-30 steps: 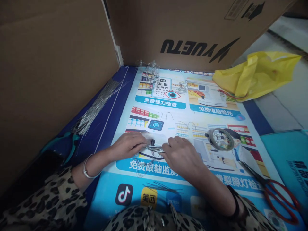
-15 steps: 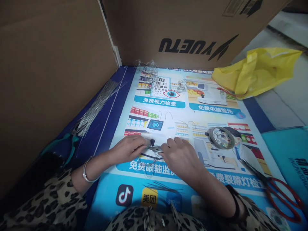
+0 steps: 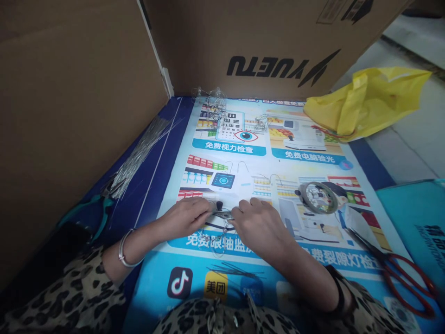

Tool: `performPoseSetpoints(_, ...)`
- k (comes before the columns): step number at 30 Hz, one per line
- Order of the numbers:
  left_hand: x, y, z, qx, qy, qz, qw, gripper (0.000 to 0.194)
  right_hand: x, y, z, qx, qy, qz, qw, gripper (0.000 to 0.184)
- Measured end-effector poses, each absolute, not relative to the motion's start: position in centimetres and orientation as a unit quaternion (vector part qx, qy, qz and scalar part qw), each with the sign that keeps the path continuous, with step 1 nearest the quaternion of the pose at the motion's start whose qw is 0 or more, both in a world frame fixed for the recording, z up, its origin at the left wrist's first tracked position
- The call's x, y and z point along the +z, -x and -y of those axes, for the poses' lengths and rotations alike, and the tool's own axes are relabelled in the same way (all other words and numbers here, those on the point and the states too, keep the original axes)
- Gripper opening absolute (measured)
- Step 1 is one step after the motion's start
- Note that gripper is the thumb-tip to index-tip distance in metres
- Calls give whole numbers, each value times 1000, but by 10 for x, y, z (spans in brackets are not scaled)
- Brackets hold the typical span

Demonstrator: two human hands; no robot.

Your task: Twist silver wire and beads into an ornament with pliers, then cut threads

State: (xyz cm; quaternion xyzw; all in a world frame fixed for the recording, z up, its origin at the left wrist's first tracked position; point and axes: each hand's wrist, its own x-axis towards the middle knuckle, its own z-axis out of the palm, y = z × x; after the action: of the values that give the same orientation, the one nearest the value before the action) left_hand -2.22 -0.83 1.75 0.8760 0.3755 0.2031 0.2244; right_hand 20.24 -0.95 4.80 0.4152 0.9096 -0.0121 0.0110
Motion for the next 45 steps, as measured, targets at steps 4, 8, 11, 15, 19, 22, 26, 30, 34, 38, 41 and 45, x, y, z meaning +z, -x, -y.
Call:
performPoseSetpoints(4, 18, 21, 9, 199, -879, -373, 222, 14, 48, -202, 10, -14, -410, -912, 14, 8)
performPoseSetpoints(8, 17, 20, 9, 198, -879, -373, 219, 14, 49, -202, 10, -16, -405, -914, 23, 9)
performPoseSetpoints(11, 17, 21, 8, 196, -879, -374, 219, 15, 49, -203, 9, -13, -399, -916, 28, 10)
performPoseSetpoints(15, 19, 21, 8, 193, -880, -370, 227, 15, 49, -204, 8, -4, -393, -919, 26, 10)
performPoseSetpoints(19, 18, 21, 8, 190, -881, -370, 227, 14, 49, -204, 8, 2, -391, -920, 20, 11)
performPoseSetpoints(22, 17, 21, 8, 188, -881, -372, 222, 15, 48, -204, 7, 1, -391, -920, 11, 13)
performPoseSetpoints(26, 17, 22, 8, 188, -885, -371, 208, 15, 51, -207, 4, -2, -388, -922, 5, 13)
performPoseSetpoints(30, 18, 21, 8, 186, -887, -370, 201, 16, 55, -215, 1, -7, -389, -921, 6, 14)
performPoseSetpoints(34, 19, 21, 8, 190, -889, -368, 196, 18, 57, -218, 1, 0, -397, -918, 2, 16)
performPoseSetpoints(38, 19, 20, 8, 196, -893, -360, 184, 18, 55, -215, 1, -7, -386, -922, 7, 16)
performPoseSetpoints(41, 19, 20, 8, 194, -896, -357, 181, 18, 55, -212, 2, -14, -383, -923, 11, 17)
performPoseSetpoints(45, 18, 20, 8, 187, -894, -364, 180, 17, 56, -209, 3, -16, -382, -924, 13, 16)
